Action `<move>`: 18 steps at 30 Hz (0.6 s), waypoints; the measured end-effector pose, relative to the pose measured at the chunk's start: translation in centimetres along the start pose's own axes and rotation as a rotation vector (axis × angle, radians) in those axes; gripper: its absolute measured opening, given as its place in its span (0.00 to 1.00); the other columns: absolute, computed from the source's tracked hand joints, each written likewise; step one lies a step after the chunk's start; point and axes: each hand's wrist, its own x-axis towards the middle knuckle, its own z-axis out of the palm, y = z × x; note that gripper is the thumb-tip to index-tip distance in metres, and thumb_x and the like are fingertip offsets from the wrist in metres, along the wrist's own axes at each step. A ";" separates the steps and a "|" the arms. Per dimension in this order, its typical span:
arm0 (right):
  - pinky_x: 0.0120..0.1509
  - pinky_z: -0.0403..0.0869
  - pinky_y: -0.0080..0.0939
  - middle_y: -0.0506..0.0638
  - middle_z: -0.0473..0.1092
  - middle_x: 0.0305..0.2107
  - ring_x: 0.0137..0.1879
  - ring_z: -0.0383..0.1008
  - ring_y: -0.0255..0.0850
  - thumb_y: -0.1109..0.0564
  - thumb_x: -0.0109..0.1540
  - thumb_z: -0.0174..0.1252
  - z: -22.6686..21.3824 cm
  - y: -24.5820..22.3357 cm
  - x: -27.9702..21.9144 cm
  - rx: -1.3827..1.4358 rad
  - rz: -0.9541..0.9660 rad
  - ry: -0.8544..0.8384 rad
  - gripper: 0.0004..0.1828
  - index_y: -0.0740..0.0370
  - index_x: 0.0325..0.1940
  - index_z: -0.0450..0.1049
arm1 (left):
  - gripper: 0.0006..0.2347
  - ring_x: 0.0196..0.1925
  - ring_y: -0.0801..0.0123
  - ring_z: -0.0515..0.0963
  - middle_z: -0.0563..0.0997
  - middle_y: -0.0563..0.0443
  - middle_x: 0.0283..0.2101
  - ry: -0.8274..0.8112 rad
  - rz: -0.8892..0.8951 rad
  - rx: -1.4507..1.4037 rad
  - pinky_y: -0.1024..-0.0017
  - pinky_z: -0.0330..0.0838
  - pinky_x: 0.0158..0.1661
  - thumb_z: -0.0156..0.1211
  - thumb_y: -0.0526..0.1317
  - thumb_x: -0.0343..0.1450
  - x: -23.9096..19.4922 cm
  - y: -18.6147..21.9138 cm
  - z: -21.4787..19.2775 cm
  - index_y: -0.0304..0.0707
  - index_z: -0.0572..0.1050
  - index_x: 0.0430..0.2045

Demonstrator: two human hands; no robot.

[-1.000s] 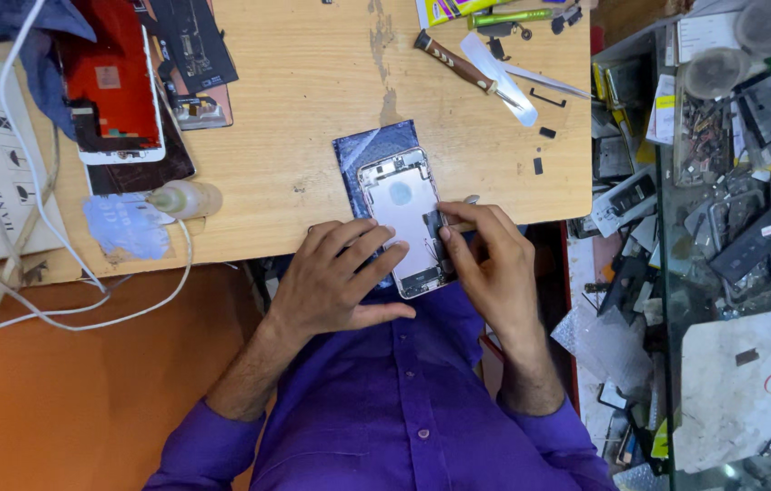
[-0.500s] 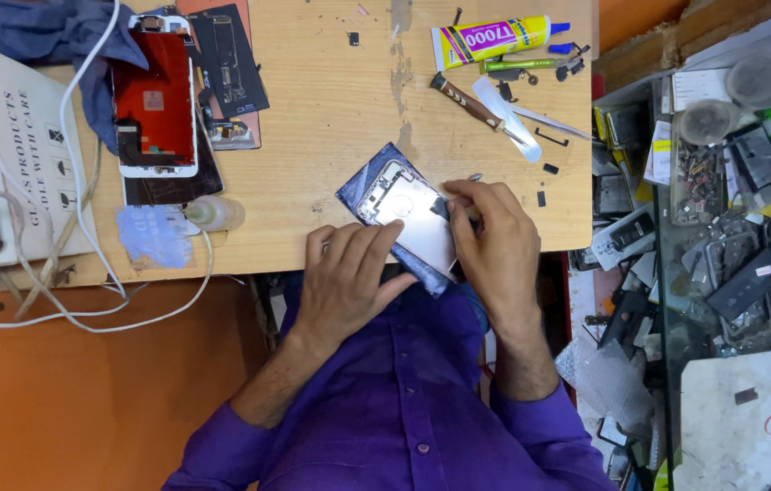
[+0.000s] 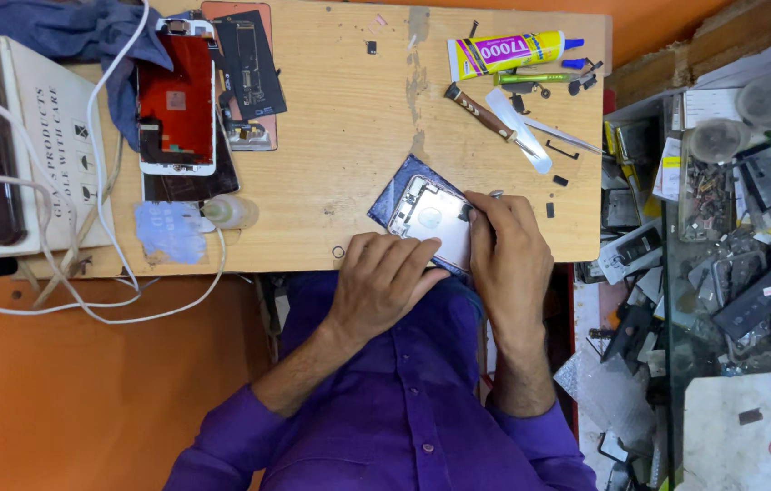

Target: The person uses a screwdriver and a metal prying tool to remove screws and pry open the back cover of a smartphone. They then use a small brush to clean the interior of the device.

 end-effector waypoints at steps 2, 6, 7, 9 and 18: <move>0.46 0.73 0.50 0.56 0.73 0.39 0.45 0.77 0.54 0.61 0.68 0.58 0.5 -0.1 0.4 0.001 0.002 0.012 0.10 0.59 0.52 0.80 | 0.20 0.40 0.68 0.74 0.75 0.56 0.39 0.008 -0.011 0.034 0.65 0.65 0.46 0.75 0.48 0.68 0.0 0.4 0.5 0.40 0.76 0.49; 0.47 0.74 0.48 0.56 0.74 0.40 0.45 0.77 0.53 0.63 0.68 0.58 0.6 0.0 1.1 0.060 -0.059 0.000 0.10 0.60 0.52 0.80 | 0.19 0.37 0.70 0.73 0.74 0.58 0.37 0.036 -0.038 0.073 0.66 0.63 0.44 0.75 0.48 0.68 -0.3 0.9 1.0 0.41 0.76 0.47; 0.48 0.74 0.48 0.56 0.74 0.40 0.45 0.78 0.52 0.63 0.68 0.58 0.5 0.1 1.0 0.086 -0.075 0.002 0.10 0.61 0.53 0.79 | 0.19 0.38 0.70 0.73 0.73 0.58 0.37 0.030 -0.043 0.068 0.66 0.63 0.44 0.75 0.49 0.68 -0.5 0.8 0.9 0.41 0.76 0.47; 0.48 0.74 0.47 0.57 0.74 0.41 0.45 0.78 0.51 0.62 0.68 0.59 0.1 0.6 0.7 0.117 -0.063 0.030 0.10 0.62 0.54 0.79 | 0.20 0.39 0.70 0.73 0.73 0.58 0.37 0.016 -0.053 0.054 0.66 0.63 0.45 0.76 0.50 0.69 -1.0 0.5 0.5 0.42 0.76 0.48; 0.36 0.71 0.37 0.55 0.71 0.47 0.32 0.68 0.38 0.57 0.57 0.72 -2.1 3.5 -4.1 0.104 0.205 -0.002 0.31 0.61 0.64 0.74 | 0.36 0.54 0.54 0.71 0.74 0.42 0.54 0.020 -0.333 0.148 0.57 0.60 0.54 0.74 0.58 0.63 -1.7 -2.1 -3.6 0.31 0.69 0.58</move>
